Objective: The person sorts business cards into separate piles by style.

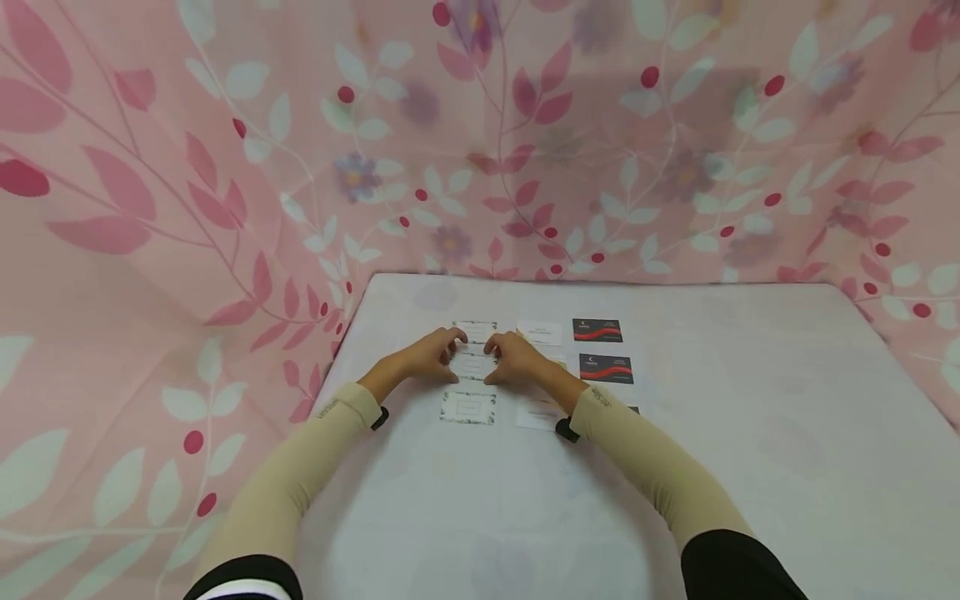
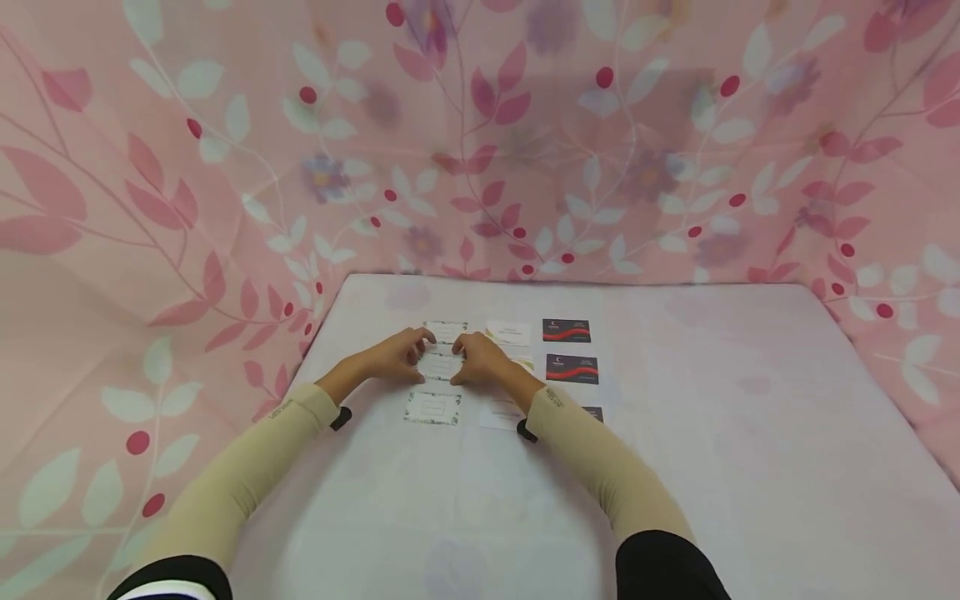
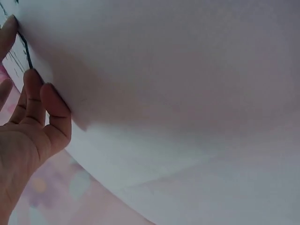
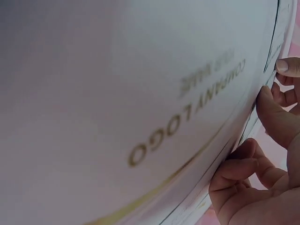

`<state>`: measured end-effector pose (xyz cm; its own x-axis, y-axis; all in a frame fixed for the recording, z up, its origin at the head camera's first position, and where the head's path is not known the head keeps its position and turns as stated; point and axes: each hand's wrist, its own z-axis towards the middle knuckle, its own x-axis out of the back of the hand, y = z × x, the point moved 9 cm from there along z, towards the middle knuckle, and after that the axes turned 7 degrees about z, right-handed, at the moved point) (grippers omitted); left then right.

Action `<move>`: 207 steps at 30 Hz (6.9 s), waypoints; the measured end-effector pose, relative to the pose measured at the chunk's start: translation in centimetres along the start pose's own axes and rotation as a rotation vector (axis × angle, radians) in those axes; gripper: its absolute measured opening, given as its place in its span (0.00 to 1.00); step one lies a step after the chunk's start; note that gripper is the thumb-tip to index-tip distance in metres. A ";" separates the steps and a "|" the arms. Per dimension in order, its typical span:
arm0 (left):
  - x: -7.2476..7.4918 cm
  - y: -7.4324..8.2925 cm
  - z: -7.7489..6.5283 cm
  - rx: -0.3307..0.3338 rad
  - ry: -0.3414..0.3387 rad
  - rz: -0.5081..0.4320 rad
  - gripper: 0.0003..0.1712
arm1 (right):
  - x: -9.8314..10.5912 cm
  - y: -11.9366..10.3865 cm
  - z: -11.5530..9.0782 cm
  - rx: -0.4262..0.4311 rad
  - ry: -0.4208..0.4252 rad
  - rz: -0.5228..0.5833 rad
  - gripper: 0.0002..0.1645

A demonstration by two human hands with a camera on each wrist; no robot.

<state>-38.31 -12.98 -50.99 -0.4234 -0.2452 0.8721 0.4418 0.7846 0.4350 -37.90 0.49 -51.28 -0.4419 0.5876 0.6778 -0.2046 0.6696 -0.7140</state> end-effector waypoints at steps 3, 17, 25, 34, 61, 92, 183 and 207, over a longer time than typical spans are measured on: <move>-0.3 0.5 0.2 -0.025 0.008 0.042 0.38 | -0.1 -0.1 -0.2 0.005 -0.014 -0.055 0.35; -0.4 0.8 0.1 -0.012 0.000 0.082 0.27 | 0.2 -0.7 -0.6 -0.030 0.006 -0.177 0.33; -0.1 0.6 0.0 0.015 0.012 0.084 0.27 | 0.1 -1.0 -0.5 -0.006 -0.002 -0.109 0.33; -0.5 0.4 -0.1 0.024 0.016 0.095 0.28 | -0.5 -0.7 -0.6 -0.022 -0.010 -0.087 0.31; 1.0 -0.3 -1.5 -0.072 0.172 0.047 0.38 | 0.4 0.8 -0.1 -0.046 -0.003 0.431 0.17; 4.4 -0.4 -0.5 -0.151 0.312 0.016 0.32 | 2.8 -0.3 0.4 0.139 0.196 0.119 0.41; 3.0 -4.9 4.1 0.127 0.143 0.037 0.32 | 3.1 1.7 4.3 0.031 0.097 -0.071 0.36; 5.5 -2.3 1.0 0.046 0.322 -0.044 0.36 | 3.8 0.6 2.9 0.057 0.091 0.340 0.43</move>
<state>-42.48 -15.56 -47.47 -0.1660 -0.4416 0.8817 0.3892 0.7922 0.4701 -42.30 1.84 -49.64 -0.4142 0.8124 0.4104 -0.1089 0.4034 -0.9085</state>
